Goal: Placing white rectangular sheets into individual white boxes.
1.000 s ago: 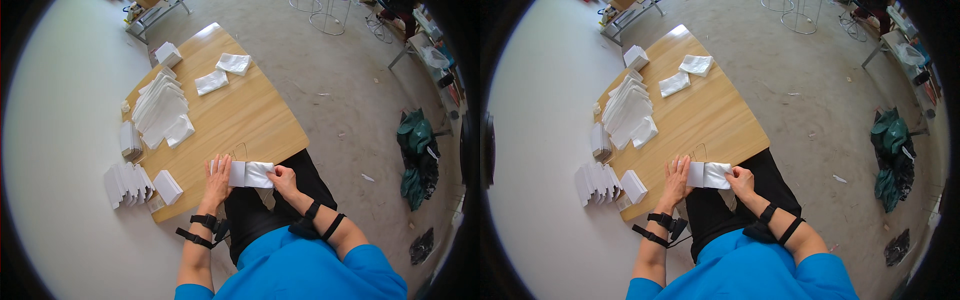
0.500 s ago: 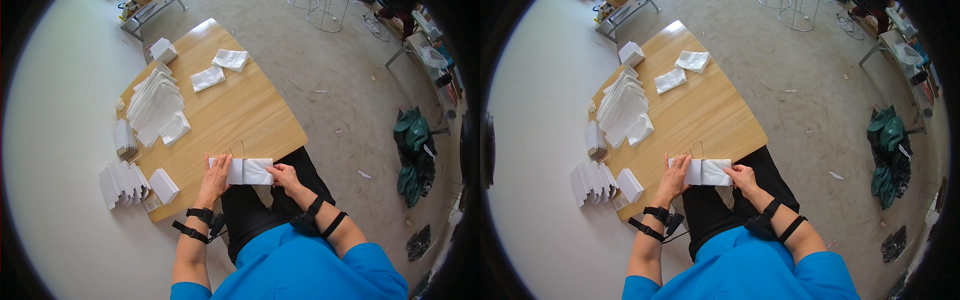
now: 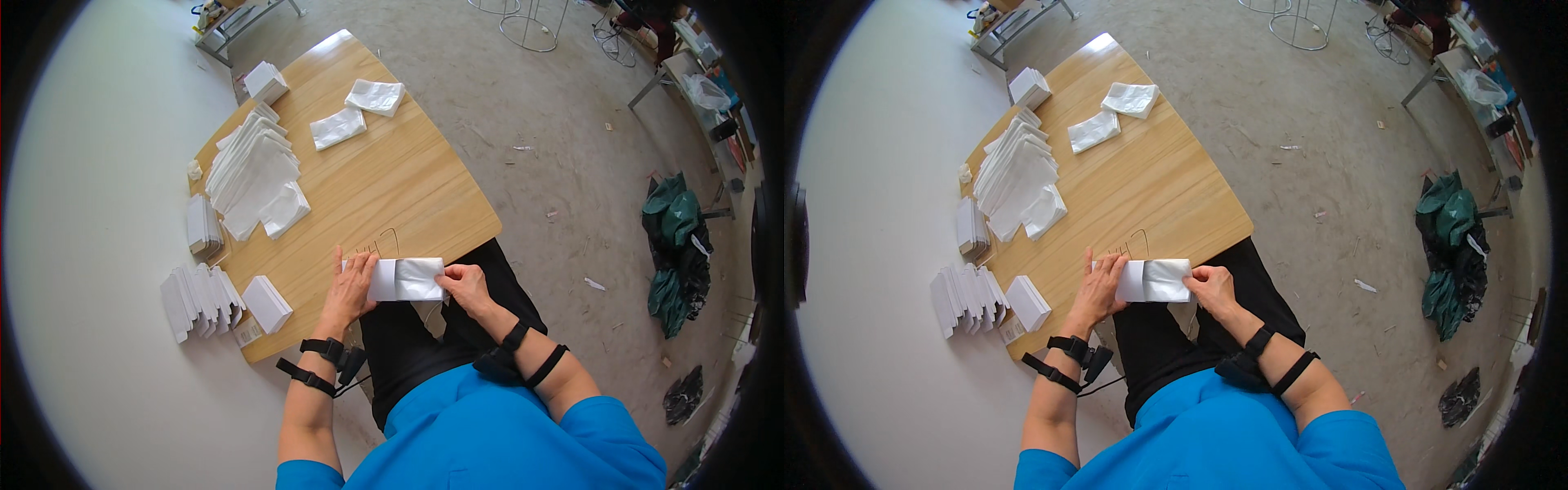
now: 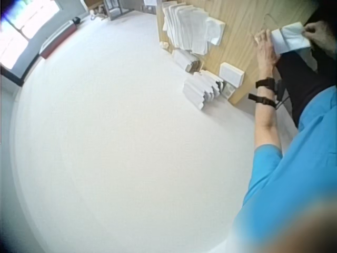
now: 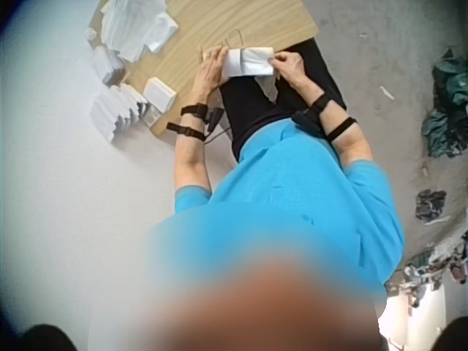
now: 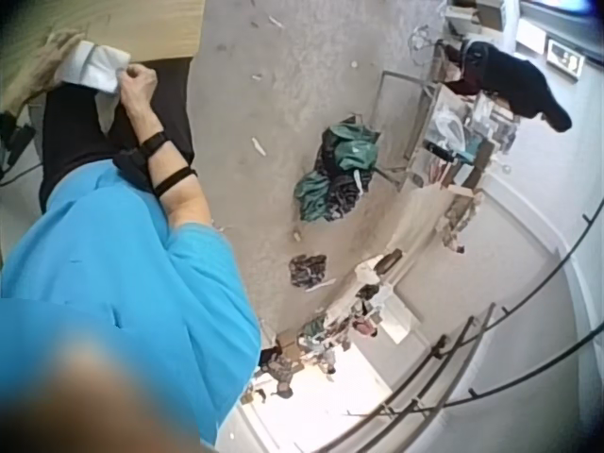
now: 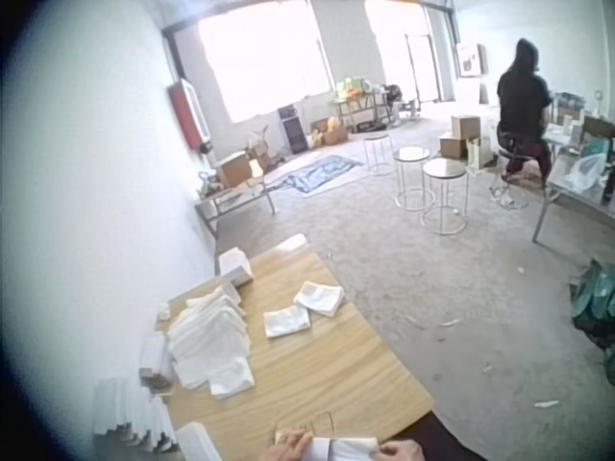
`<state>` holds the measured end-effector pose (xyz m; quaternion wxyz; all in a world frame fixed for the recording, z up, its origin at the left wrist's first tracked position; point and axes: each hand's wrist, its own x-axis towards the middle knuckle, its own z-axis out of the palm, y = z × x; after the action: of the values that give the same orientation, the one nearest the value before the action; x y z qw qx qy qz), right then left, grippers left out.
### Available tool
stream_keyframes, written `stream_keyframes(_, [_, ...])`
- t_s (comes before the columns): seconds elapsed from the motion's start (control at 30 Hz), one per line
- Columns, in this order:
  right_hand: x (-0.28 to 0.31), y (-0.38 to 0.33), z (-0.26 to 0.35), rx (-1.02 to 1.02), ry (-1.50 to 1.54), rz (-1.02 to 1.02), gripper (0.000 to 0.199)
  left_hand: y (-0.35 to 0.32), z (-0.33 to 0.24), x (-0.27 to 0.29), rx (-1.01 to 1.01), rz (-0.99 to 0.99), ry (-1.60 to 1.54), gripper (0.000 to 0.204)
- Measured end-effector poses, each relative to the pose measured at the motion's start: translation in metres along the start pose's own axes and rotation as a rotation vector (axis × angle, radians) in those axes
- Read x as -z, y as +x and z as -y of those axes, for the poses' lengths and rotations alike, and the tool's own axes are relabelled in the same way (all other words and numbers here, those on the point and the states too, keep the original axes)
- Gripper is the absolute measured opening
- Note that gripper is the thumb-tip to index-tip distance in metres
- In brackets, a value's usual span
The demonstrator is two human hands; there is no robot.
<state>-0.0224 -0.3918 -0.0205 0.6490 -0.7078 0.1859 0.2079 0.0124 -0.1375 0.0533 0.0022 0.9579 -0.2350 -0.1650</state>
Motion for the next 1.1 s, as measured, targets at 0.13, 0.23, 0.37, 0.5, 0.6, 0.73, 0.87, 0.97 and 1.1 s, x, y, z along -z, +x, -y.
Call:
stream_keyframes(0.13, [0.010, -0.002, 0.037, 0.125, -0.093, -0.002, 0.026, -0.002, -0.001, 0.000, -0.035, -0.141, -0.119, 0.091])
stream_keyframes(0.23, [0.018, -0.002, 0.070, 0.214, -0.212, -0.013, 0.025, 0.000, -0.010, 0.007, -0.036, -0.222, -0.174, 0.091])
stream_keyframes(0.37, [0.026, 0.007, 0.101, 0.246, -0.336, 0.017, 0.024, 0.003, -0.033, 0.020, 0.033, -0.321, -0.253, 0.093])
stream_keyframes(0.5, [0.021, 0.008, 0.113, 0.318, -0.446, 0.022, 0.024, 0.004, -0.049, 0.019, 0.089, -0.399, -0.262, 0.096])
stream_keyframes(0.6, [0.018, 0.000, 0.125, 0.348, -0.520, -0.026, 0.023, 0.004, -0.057, 0.016, 0.150, -0.461, -0.242, 0.095])
stream_keyframes(0.73, [0.011, -0.012, 0.144, 0.366, -0.602, -0.031, 0.015, 0.001, -0.065, 0.007, 0.220, -0.527, -0.233, 0.095])
stream_keyframes(0.87, [-0.013, -0.050, 0.171, 0.720, -0.938, -0.152, 0.018, 0.002, -0.076, -0.003, 0.347, -0.817, -0.330, 0.096])
stream_keyframes(0.97, [-0.010, -0.110, 0.185, 1.117, -1.055, -0.242, 0.026, 0.009, -0.090, 0.013, 0.380, -1.073, -0.324, 0.088])
stream_keyframes(1.1, [-0.008, -0.147, 0.191, 1.453, -0.993, -0.295, 0.034, 0.003, -0.086, 0.035, 0.373, -1.294, -0.260, 0.077])
